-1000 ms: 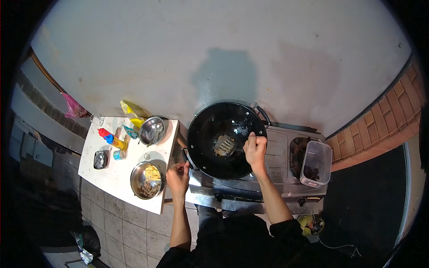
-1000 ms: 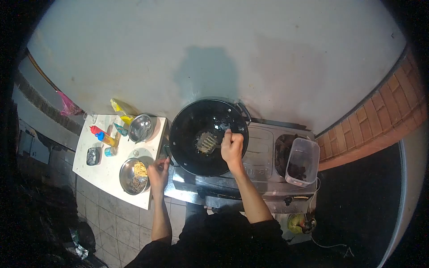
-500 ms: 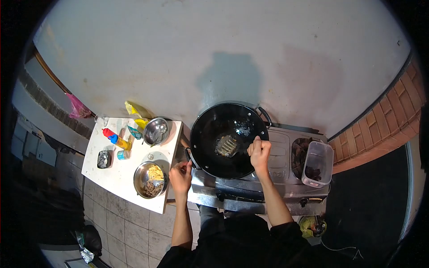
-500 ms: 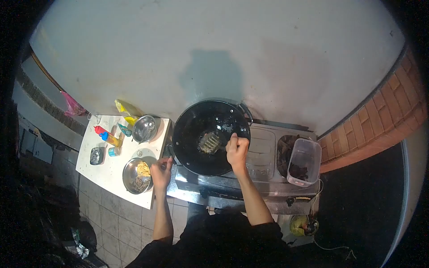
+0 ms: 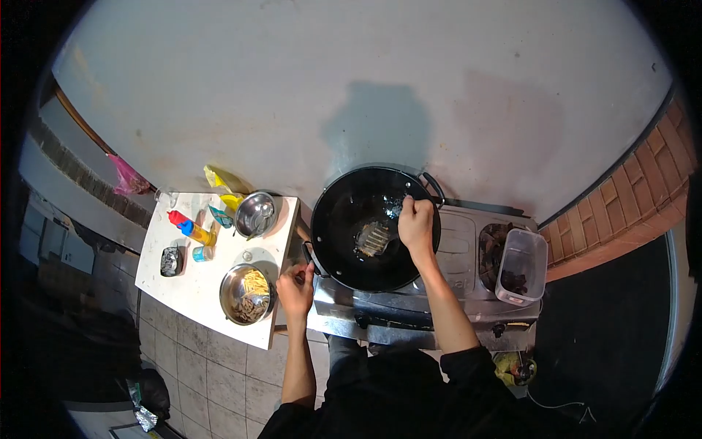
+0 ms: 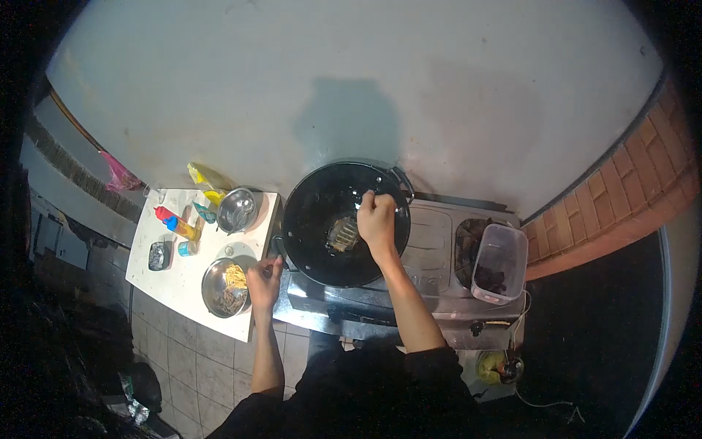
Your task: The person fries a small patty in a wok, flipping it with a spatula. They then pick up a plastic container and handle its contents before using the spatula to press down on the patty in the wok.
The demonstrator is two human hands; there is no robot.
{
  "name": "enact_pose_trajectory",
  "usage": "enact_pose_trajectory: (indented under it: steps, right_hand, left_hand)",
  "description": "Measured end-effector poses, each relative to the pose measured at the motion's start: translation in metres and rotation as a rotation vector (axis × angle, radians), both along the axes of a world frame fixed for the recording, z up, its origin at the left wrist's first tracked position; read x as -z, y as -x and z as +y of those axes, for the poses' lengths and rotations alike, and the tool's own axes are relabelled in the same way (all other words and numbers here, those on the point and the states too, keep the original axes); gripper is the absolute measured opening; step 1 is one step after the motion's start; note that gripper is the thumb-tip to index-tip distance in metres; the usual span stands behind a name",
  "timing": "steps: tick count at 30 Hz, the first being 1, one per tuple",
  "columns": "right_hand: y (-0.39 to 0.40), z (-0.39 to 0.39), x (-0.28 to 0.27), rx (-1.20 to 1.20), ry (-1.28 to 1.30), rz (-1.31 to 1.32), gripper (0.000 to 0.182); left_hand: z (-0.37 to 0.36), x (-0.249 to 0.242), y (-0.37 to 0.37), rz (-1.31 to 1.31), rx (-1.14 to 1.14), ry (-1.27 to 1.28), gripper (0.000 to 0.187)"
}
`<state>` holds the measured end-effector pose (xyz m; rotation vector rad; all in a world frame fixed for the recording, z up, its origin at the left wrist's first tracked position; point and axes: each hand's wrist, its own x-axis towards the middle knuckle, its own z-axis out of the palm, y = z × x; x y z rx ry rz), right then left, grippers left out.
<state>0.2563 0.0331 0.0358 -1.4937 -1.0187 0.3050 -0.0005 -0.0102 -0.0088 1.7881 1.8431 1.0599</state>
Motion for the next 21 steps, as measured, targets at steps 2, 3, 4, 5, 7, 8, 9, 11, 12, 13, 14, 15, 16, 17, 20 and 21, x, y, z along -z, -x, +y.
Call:
enact_pose_trajectory:
  steps: [2,3,4,5,7,8,9,11,12,13,14,15,16,17,20,21]
  right_hand:
    - [0.000,0.001,-0.003,-0.016,0.027,-0.006,0.044]
    - [0.000,0.000,-0.001,-0.011,0.030,-0.005,0.043]
    - [-0.001,0.000,0.001,-0.009,0.033,-0.005,0.043]
    - [-0.003,0.000,0.007,-0.012,0.036,-0.007,0.043]
    - [-0.009,-0.001,0.031,0.044,0.013,0.020,0.043]
    - [-0.012,-0.002,0.044,0.044,0.017,0.019,0.043]
    - [-0.013,-0.004,0.050,0.027,0.027,0.061,0.043]
    - [-0.017,-0.009,0.060,-0.014,0.039,0.103,0.046]
    - [-0.018,-0.013,0.057,-0.011,0.038,0.102,0.046]
    - [-0.018,-0.017,0.054,-0.043,0.022,0.173,0.048]
    - [-0.018,-0.020,0.052,-0.075,0.007,0.245,0.050]
    - [-0.017,-0.023,0.050,-0.075,0.007,0.244,0.050]
    - [-0.017,-0.025,0.049,-0.103,-0.027,0.314,0.051]
    - [-0.017,-0.027,0.049,-0.131,-0.061,0.383,0.053]
    - [-0.015,-0.034,0.047,-0.179,-0.103,0.484,0.055]
    - [-0.016,-0.035,0.047,-0.183,-0.108,0.481,0.055]
  left_hand:
    - [0.001,0.004,0.000,-0.075,-0.005,-0.002,0.026]
    - [0.001,0.003,0.000,-0.075,-0.005,0.000,0.026]
    - [0.001,0.001,0.000,-0.075,-0.005,0.009,0.026]
    - [0.000,-0.001,-0.001,-0.076,-0.005,0.018,0.026]
    - [-0.001,-0.008,-0.003,-0.078,-0.006,0.016,0.026]
    - [-0.001,-0.009,-0.004,-0.079,-0.004,0.011,0.026]
    - [-0.001,-0.007,-0.003,-0.080,-0.004,0.014,0.026]
    - [0.000,-0.002,-0.001,-0.080,0.005,0.039,0.027]
    - [0.000,-0.005,-0.001,-0.081,0.008,0.038,0.027]
    - [0.000,-0.011,-0.002,-0.075,0.001,0.104,0.029]
    - [-0.001,-0.015,-0.002,-0.068,-0.006,0.171,0.032]
    - [-0.001,-0.015,-0.002,-0.068,-0.005,0.171,0.032]
    - [-0.001,-0.015,-0.002,-0.056,-0.003,0.163,0.032]
    - [-0.001,-0.015,-0.002,-0.044,-0.002,0.155,0.032]
    - [-0.001,-0.007,-0.002,-0.061,-0.002,0.029,0.027]
    - [0.000,-0.006,-0.002,-0.064,-0.004,0.023,0.027]
